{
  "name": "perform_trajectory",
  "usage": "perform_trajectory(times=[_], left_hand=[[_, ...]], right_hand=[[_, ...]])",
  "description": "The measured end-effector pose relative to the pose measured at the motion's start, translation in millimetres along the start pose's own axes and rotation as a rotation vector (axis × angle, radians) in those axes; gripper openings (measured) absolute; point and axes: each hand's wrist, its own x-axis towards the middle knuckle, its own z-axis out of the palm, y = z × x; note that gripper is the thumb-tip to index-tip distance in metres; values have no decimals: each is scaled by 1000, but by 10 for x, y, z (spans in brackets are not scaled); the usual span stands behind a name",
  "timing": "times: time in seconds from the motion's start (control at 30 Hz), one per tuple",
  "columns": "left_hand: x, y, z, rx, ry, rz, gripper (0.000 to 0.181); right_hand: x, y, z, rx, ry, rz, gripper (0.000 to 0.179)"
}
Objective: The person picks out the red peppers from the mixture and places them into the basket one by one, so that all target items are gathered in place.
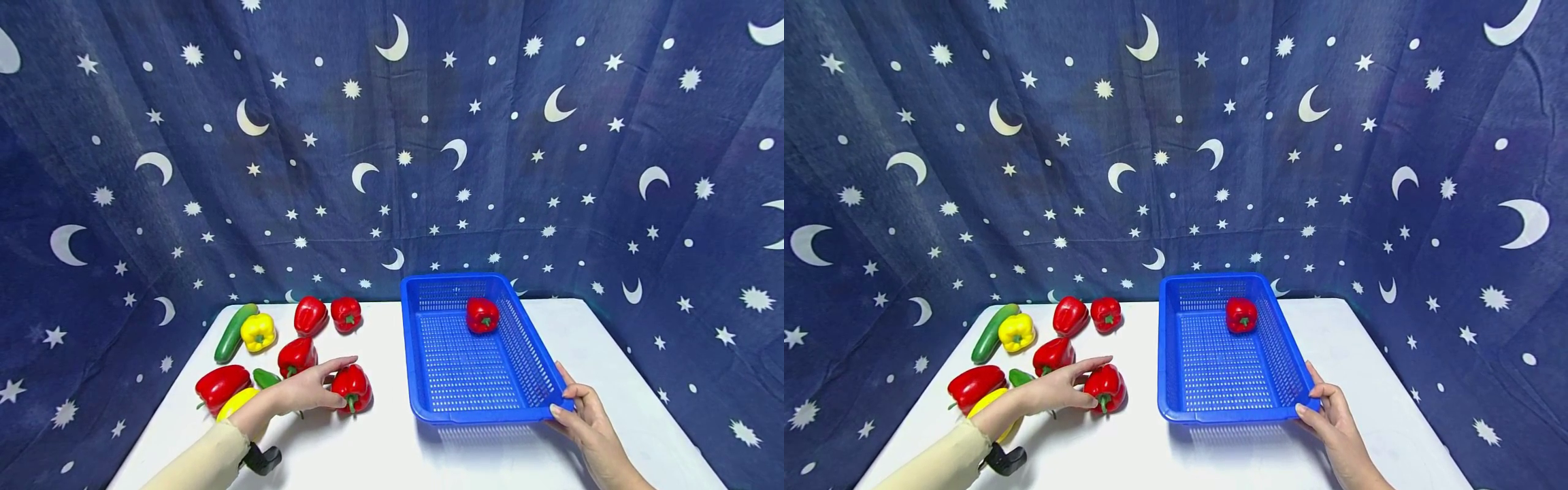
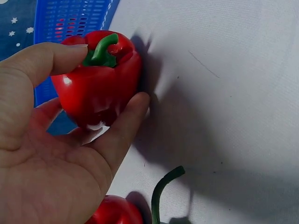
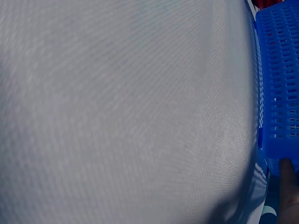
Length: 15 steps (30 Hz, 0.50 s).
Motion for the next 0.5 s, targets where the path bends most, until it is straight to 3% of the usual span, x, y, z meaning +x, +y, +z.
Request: perform_trajectory(times=[0.2,0.5], left_hand=[[-13,0,-3,-17,1,-16,80],[-20,-6,6,-19,11,-9,79]], right_hand=[[6,-1,3,-27,-6,-18,23],[6,11,-8,-59,-51,-111,23]])
